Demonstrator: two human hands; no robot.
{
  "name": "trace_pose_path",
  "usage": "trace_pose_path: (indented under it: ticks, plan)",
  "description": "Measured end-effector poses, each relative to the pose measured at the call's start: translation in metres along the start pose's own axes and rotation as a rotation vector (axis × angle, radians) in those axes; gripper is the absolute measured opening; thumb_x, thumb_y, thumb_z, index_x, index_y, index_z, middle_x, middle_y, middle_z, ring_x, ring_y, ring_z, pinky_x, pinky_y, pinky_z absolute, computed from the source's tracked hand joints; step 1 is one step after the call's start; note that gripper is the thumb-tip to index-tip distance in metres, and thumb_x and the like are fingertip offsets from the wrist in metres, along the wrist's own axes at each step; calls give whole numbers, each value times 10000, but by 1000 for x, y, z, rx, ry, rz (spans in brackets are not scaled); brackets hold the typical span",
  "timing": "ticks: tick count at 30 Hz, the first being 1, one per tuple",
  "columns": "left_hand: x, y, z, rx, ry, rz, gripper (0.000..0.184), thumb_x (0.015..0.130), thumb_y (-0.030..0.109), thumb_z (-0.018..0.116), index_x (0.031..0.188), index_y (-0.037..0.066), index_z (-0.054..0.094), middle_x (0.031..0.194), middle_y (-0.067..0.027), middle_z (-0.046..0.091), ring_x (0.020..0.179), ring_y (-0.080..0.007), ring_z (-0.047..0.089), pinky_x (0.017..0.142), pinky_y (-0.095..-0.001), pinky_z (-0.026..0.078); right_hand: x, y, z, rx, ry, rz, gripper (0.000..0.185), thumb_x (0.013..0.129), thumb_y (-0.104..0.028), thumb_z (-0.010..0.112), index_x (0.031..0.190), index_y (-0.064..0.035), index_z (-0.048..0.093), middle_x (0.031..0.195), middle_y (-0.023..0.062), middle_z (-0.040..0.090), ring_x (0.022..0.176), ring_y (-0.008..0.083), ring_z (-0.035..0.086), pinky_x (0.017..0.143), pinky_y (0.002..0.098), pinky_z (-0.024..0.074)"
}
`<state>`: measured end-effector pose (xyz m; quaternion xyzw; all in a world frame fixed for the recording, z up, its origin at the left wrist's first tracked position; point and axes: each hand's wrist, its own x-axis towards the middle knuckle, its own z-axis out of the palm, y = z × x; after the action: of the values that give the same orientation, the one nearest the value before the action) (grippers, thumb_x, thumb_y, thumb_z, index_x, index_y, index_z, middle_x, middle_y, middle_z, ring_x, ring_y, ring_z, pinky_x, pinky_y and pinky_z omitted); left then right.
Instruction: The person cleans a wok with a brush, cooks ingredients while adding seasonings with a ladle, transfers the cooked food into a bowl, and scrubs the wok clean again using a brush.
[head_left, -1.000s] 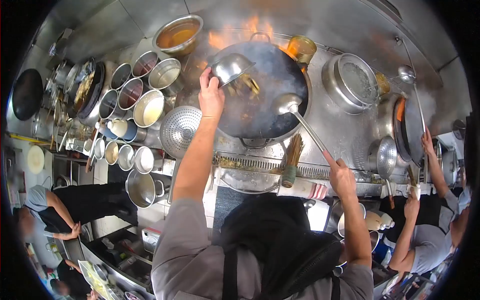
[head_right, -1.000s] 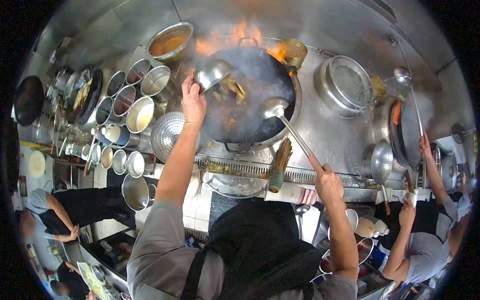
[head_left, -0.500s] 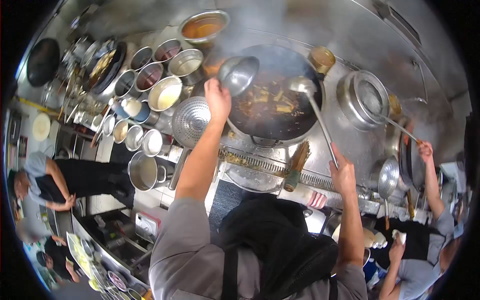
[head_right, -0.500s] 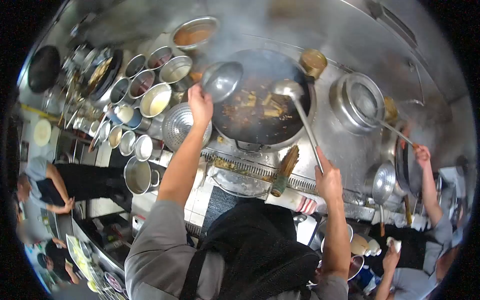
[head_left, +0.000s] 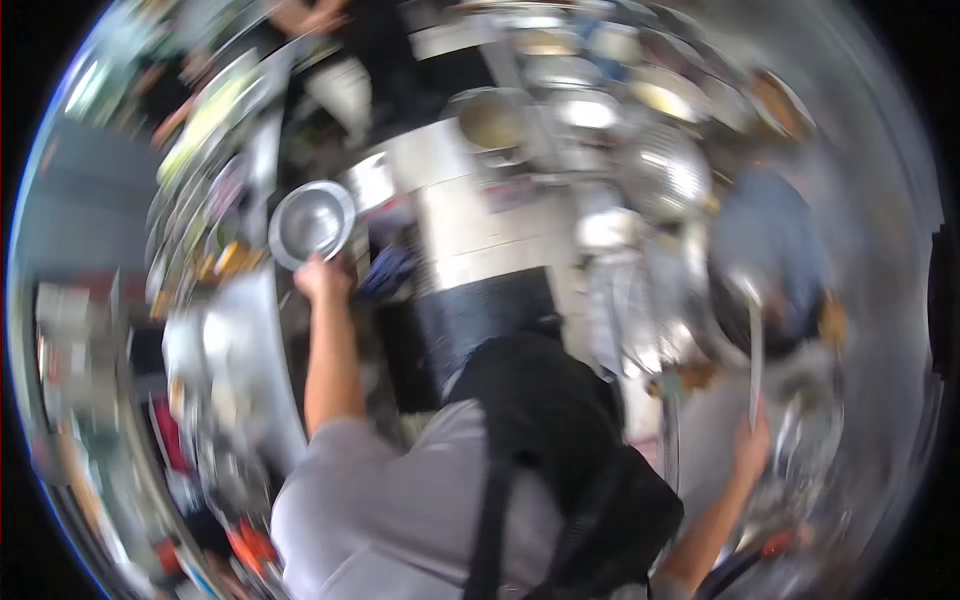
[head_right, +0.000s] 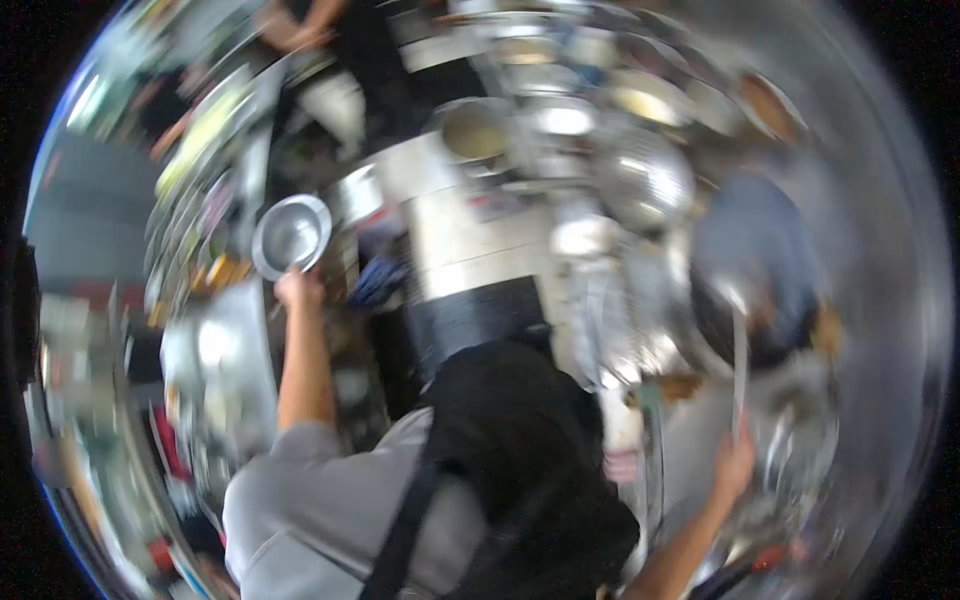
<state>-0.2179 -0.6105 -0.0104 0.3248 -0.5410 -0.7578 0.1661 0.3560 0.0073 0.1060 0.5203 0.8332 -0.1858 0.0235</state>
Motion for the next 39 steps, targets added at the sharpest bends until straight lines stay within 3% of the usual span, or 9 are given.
trace_pose_path:
  ticks: [6,9,11,13,16,24,27,34,39]
  plan:
    - [99,45,-207,-179,464,-10,421,986,177,653,1314,-54,527,1210,-202,643,934,-368,717,675,-510,656,-68,28,-118,-35,-62,-97,599,904,72,570,1496,-8,526,1413,211,636,1289,298,621,1093,379,447]
    - [77,60,-198,-16,393,101,774,1029,551,546,1340,-153,469,1253,-262,654,1033,-433,705,765,-468,672,-94,7,-129,-109,-61,-189,562,909,1,596,1464,-82,587,1257,215,696,1125,368,678,992,418,507]
    - [72,37,-154,387,505,-10,577,1025,436,585,1258,-93,566,1087,-234,703,933,-347,707,711,-429,648,-82,-17,-112,-408,-60,-14,590,924,-95,619,1507,-151,544,1211,250,695,1052,423,670,984,472,506]
    - [65,-52,-110,795,-76,532,323,993,274,673,973,-49,677,926,-138,708,766,-227,624,705,-348,538,-35,13,-66,-282,15,19,616,928,-117,633,1525,-202,512,1210,288,666,1071,443,663,940,486,519]
    - [-145,-98,71,663,-834,580,201,1015,163,665,1088,-19,709,1041,-90,725,977,-173,664,914,-313,527,36,25,15,-29,156,-21,630,938,-126,643,1539,-231,485,1111,303,690,1054,465,673,939,486,525]
    - [-303,-238,300,1304,-1846,1025,720,820,354,846,1331,-46,534,1294,-321,610,1191,-456,615,1010,-481,504,-19,-72,-18,-98,17,206,653,941,-102,650,1548,-258,466,1204,333,653,1112,502,623,959,547,517]
    - [-325,-241,329,1360,-2104,678,823,811,378,864,1389,-31,444,1301,-316,595,1184,-428,624,1030,-451,495,17,-63,-21,-30,23,340,631,954,-108,645,1547,-242,474,1241,328,649,1128,476,648,968,521,521]
    - [-415,-229,317,484,-1818,-744,597,1035,350,660,1458,5,419,1324,-146,614,1206,-271,617,1032,-408,512,77,-87,47,514,196,116,581,966,-117,674,1522,-177,517,1051,323,705,908,434,723,841,457,551]
    - [-475,-206,311,740,-1654,-1425,535,1059,474,560,1393,61,498,1242,-95,645,1138,-243,646,950,-422,550,-26,-71,18,320,323,219,555,949,-87,694,1485,-128,557,961,294,710,797,405,708,749,474,550]
